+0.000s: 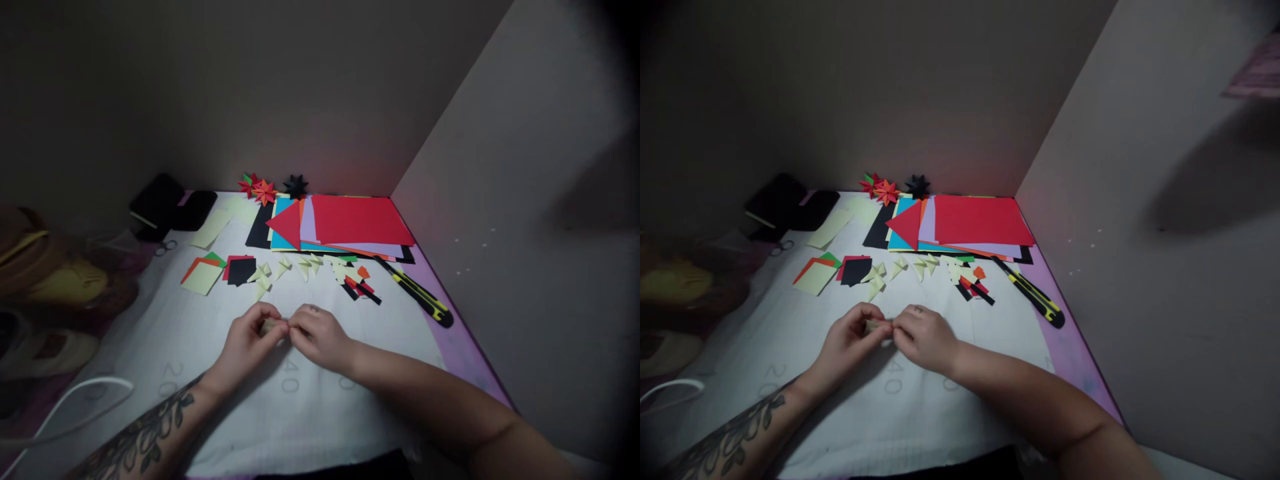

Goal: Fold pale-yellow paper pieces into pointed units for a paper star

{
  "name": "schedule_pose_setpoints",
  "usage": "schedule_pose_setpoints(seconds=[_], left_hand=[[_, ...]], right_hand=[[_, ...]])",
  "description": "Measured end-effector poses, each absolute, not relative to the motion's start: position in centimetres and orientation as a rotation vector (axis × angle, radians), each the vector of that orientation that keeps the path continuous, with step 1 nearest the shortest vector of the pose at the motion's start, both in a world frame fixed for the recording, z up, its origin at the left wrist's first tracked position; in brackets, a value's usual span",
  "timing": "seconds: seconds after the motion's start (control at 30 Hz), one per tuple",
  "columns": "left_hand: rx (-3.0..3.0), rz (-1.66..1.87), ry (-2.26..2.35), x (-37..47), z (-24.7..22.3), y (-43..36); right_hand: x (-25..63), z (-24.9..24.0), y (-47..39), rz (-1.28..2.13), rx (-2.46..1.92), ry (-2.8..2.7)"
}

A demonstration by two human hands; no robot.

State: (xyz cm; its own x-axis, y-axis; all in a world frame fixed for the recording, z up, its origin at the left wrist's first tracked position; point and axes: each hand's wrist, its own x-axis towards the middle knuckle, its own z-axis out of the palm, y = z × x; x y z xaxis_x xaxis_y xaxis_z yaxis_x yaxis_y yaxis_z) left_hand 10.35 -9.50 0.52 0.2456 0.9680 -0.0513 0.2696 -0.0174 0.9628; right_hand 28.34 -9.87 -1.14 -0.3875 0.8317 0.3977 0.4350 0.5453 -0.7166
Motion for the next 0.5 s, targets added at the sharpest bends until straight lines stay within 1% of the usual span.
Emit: schedule_pose_setpoints(seconds=[0.07,0.17,0.27,0.5], left_hand=[[1.383,0.865,1.191,10.5,0.6,-9.5],[1.215,0.859,1.126,10.7,0.8,-9.3],[1.098,0.880,1.099,10.7,0.9,-9.0],[0.939,0.963,1.161,10.2,0.9,-8.2]], right_hand=[[28.2,-1.1,-9.8,0.644,-0.998,-2.031],[28.2,-1.1,-9.7,0.730,-0.974,-2.000],[28.2,-0.9,-9.5,0.843,-1.025,-1.904],[28.7,-1.3,-9.1,0.954,-1.176,-1.734]])
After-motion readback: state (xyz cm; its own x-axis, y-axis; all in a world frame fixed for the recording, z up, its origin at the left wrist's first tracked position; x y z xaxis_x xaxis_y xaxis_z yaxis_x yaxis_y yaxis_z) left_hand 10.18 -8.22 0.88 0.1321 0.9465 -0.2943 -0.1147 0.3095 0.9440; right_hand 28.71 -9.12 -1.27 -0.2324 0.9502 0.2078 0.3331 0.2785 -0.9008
